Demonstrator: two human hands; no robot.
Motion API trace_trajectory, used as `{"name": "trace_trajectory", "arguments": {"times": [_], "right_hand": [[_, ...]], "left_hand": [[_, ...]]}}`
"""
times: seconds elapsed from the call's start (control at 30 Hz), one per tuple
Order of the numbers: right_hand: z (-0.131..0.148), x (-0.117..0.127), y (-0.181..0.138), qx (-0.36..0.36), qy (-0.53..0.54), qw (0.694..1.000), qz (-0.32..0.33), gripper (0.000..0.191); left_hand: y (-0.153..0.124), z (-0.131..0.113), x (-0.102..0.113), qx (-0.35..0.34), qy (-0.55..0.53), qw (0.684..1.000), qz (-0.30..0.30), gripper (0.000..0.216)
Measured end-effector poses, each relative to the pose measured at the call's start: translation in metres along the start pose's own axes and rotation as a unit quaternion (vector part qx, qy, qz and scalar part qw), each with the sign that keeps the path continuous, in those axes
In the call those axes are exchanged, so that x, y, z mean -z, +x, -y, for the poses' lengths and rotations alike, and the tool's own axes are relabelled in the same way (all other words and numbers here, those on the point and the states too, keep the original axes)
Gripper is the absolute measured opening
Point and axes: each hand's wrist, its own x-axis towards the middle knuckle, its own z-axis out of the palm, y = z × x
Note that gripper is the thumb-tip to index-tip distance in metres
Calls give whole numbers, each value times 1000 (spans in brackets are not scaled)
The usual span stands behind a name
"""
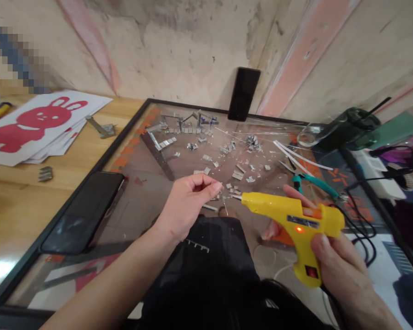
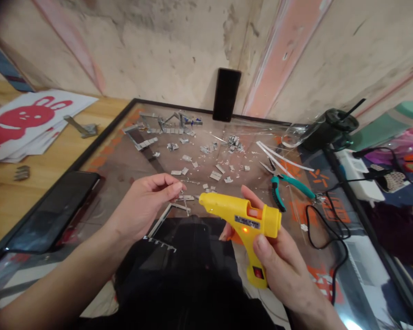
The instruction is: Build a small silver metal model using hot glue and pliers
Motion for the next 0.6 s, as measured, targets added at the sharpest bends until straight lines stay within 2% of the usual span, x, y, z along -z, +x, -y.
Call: {"name": "trace_trajectory", "arguments": {"times": [0.07,0.13,0.23,0.3,0.37,0.47,0.53,0.6], "right_hand": [[-4,2,0,8,-33,999,-6,52],[-11,5,2,21,-127,991,-18,55],[-23,7,6,47,-329,943,-23,64],[-26,6,7,55,-385,921,-15,68],[-23,4,5,50,-343,938,-11,67],[-10,0,-4,23,-184,983,5,61],[-1,-2,-10,4,-113,993,33,61],[4,-4,-14,-4,-88,995,57,62]], "left_hand": [[0,-1,2,0,1,1000,-8,10],[0,-1,4,-3,-4,1000,-21,10],[1,-3,8,-1,-15,999,-32,10],[1,-4,10,4,-16,999,-31,11],[1,-4,10,6,-12,1000,-28,11],[2,-4,9,1,-3,1000,-27,11],[2,-3,7,-6,10,1000,-28,10],[1,-2,6,-12,24,999,-26,10]]}}
